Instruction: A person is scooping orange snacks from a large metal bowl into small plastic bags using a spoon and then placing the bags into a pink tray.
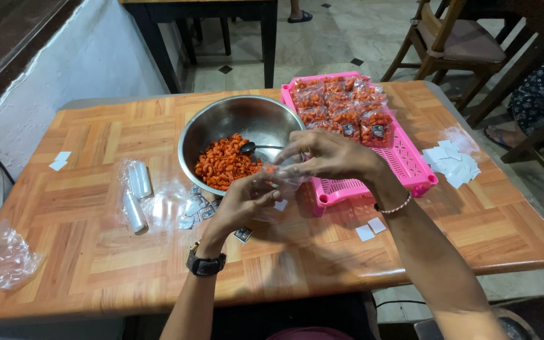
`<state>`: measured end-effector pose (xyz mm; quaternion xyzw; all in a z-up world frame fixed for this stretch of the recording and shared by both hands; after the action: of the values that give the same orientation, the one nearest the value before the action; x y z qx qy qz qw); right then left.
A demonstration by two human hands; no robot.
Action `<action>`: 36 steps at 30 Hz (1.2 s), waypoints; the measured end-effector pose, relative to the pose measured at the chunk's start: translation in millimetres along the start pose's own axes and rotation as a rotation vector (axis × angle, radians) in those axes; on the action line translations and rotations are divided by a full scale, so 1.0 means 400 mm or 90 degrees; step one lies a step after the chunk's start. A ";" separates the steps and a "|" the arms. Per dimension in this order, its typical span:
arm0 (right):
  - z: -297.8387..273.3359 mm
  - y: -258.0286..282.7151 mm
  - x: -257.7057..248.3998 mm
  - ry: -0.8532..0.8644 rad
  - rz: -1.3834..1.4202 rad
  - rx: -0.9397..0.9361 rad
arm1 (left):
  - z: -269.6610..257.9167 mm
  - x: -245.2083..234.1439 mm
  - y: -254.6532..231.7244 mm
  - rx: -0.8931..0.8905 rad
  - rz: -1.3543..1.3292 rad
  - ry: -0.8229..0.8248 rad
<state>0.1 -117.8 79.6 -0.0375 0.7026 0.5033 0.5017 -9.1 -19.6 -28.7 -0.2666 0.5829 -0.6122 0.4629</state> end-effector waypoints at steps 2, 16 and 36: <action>0.005 -0.030 0.005 0.008 -0.012 0.009 | 0.002 -0.002 0.005 0.002 0.004 -0.004; 0.003 -0.052 0.022 0.077 -0.038 0.073 | -0.003 -0.016 -0.015 0.047 0.017 -0.049; -0.027 -0.006 -0.090 -0.272 0.141 -0.171 | -0.010 -0.062 0.035 0.057 -0.041 -0.141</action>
<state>12.0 -143.3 104.7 0.0805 0.5076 0.6398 0.5714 1.5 5.7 -37.7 -0.3304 0.4917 -0.6191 0.5156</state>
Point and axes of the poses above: each hand's wrist, its own z-axis towards the middle knuckle, its own x-axis out of the palm, y = z × x, the point moved 10 cm from there along z, towards the middle knuckle, and after that the axes turned 5 degrees about z, right-handed, at the moved point
